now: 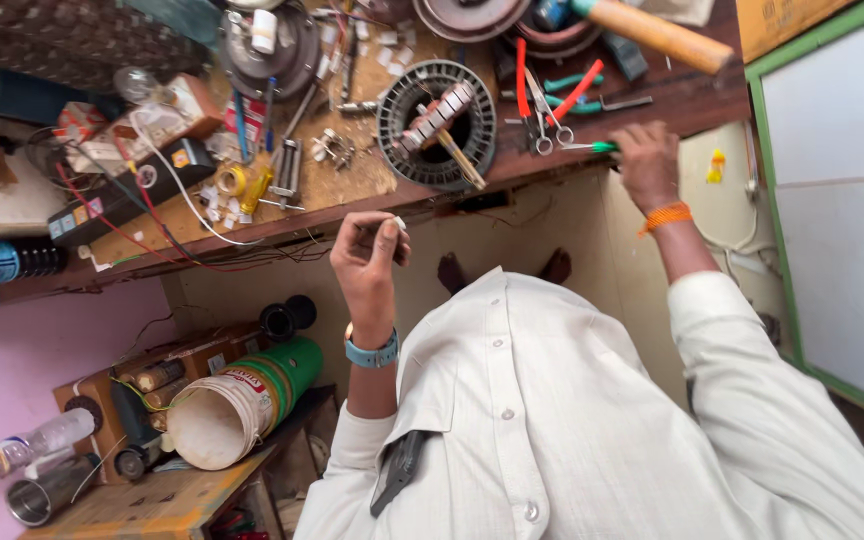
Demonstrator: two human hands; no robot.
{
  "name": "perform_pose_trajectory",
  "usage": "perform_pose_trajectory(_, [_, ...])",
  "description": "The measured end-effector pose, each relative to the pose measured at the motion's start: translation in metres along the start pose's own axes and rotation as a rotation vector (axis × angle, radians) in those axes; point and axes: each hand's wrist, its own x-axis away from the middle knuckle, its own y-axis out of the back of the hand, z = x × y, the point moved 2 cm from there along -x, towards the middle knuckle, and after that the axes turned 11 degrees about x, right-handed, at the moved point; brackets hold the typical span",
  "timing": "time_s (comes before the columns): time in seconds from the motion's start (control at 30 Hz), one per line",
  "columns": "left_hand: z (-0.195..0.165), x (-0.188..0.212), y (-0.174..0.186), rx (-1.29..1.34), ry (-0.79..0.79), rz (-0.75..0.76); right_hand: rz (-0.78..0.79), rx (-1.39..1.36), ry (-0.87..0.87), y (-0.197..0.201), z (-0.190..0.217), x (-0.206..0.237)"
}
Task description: The person works at a cluttered workbench in a workshop, repairing an electric motor rotor. They use scissors to cut white insulating material and place it into the rotor slots, then use pliers to press and adjust the material. The person handles the rotor, scissors, pliers, and insulating material throughout the clip.
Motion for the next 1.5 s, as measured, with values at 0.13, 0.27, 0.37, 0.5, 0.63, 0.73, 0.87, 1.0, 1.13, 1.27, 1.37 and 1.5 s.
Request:
perform_pose_trajectory(0.13, [-0.002,0.000,0.012,-0.033,-0.011,-0.033,-0.160,-0.255,-0.105,0.012,-0.014,-0.026])
perform_pose_trajectory(0.27, [0.007,0.001,0.012,0.019,0.088,-0.027,-0.123,-0.405,-0.167,-0.001,0.007,-0.070])
perform_pose_trajectory(0.37, [0.013,-0.008,0.009,0.049,0.090,0.040,0.017,-0.289,-0.214,-0.013,0.039,-0.074])
perform_pose_trajectory(0.5, [0.018,-0.012,0.010,0.077,0.162,-0.009,0.118,-0.166,-0.217,-0.022,0.077,-0.048])
perform_pose_trajectory(0.63, [0.023,-0.015,0.012,0.147,0.202,-0.004,0.083,-0.021,-0.223,-0.017,0.084,-0.036])
perform_pose_trajectory(0.73, [0.027,-0.020,0.013,0.208,0.174,0.027,0.042,0.043,-0.200,-0.011,0.084,-0.037])
perform_pose_trajectory(0.87, [0.034,-0.028,0.016,0.267,0.156,0.044,0.161,0.075,-0.235,-0.013,0.083,-0.036])
perform_pose_trajectory(1.0, [0.038,-0.034,0.013,0.311,0.145,0.077,0.181,0.105,-0.274,-0.018,0.071,-0.035])
perform_pose_trajectory(1.13, [0.041,-0.036,0.007,0.359,0.182,0.078,0.304,0.192,-0.324,-0.025,0.056,-0.043])
perform_pose_trajectory(1.27, [0.043,-0.035,-0.003,0.358,0.174,0.117,0.614,-0.457,-0.677,-0.016,0.030,-0.032])
perform_pose_trajectory(1.37, [0.044,-0.038,-0.011,0.341,0.156,0.146,0.707,-1.156,-0.774,0.005,0.028,-0.005])
perform_pose_trajectory(1.5, [0.046,-0.044,-0.022,0.284,0.152,0.177,0.689,-1.526,-0.570,0.061,0.061,0.034])
